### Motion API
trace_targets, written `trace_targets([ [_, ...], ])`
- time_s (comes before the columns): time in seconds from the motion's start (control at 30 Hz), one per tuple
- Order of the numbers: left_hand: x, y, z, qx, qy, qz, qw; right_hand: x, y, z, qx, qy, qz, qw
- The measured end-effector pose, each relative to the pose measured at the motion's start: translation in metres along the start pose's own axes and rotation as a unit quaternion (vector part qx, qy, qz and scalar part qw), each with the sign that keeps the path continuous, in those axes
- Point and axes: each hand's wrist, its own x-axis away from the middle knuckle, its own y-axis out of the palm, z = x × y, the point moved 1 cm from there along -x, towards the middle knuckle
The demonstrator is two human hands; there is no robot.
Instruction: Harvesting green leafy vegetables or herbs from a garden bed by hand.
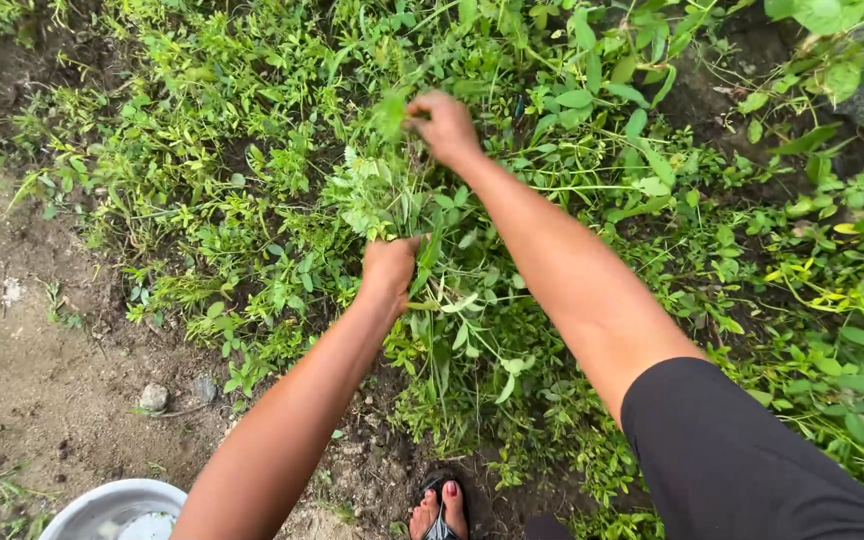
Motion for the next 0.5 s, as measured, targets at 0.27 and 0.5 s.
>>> trace_targets([
  [0.27,0.002,0.003,-0.001,0.013,-0.007,-0.008,1.0,0.009,-0.009,0.049,-0.3,0.007,0.145,0.943],
  [0.5,0.001,-0.002,-0.008,0.022,0.007,-0.007,1.0,0.103,-0.084,-0.016,-0.312,-0.069,0.181,0.93],
])
